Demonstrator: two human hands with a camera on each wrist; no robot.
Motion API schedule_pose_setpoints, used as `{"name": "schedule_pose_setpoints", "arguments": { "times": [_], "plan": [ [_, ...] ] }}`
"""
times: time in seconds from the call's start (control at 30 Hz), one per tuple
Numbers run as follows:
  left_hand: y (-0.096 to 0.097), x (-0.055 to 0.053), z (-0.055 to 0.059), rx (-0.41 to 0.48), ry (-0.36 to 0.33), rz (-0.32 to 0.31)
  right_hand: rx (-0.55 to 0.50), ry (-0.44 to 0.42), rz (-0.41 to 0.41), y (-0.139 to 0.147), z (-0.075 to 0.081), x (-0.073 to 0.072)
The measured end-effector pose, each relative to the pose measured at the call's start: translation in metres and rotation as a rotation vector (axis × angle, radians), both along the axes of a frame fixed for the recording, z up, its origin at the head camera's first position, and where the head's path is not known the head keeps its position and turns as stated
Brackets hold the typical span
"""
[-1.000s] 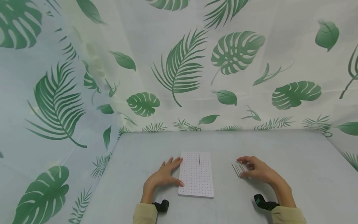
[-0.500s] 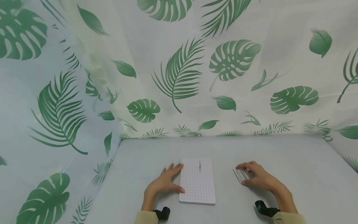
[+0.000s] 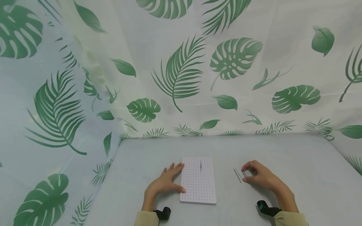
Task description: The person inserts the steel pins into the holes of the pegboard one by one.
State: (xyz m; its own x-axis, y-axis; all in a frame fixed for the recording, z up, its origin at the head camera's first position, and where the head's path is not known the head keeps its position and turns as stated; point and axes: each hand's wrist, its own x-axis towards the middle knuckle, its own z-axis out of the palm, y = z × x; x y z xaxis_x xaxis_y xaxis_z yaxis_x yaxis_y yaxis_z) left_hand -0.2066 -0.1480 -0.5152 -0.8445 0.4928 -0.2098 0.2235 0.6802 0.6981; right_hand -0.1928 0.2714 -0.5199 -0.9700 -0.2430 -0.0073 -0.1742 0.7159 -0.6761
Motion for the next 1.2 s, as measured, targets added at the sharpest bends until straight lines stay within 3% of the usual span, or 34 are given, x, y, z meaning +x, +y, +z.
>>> {"name": "schedule_pose_setpoints", "arguments": {
  "times": [0.23, 0.8, 1.2],
  "plan": [
    [-0.001, 0.000, 0.001, 0.004, -0.002, 0.002, -0.030, -0.053, -0.046, 0.003, -0.002, -0.001],
    [-0.001, 0.001, 0.004, 0.011, -0.008, 0.003, -0.142, -0.040, -0.074, 0.015, -0.007, 0.001],
    [-0.001, 0.002, 0.005, -0.005, 0.007, -0.008, -0.146, -0.052, -0.136, 0.018, -0.006, 0.001]
  ]
}}
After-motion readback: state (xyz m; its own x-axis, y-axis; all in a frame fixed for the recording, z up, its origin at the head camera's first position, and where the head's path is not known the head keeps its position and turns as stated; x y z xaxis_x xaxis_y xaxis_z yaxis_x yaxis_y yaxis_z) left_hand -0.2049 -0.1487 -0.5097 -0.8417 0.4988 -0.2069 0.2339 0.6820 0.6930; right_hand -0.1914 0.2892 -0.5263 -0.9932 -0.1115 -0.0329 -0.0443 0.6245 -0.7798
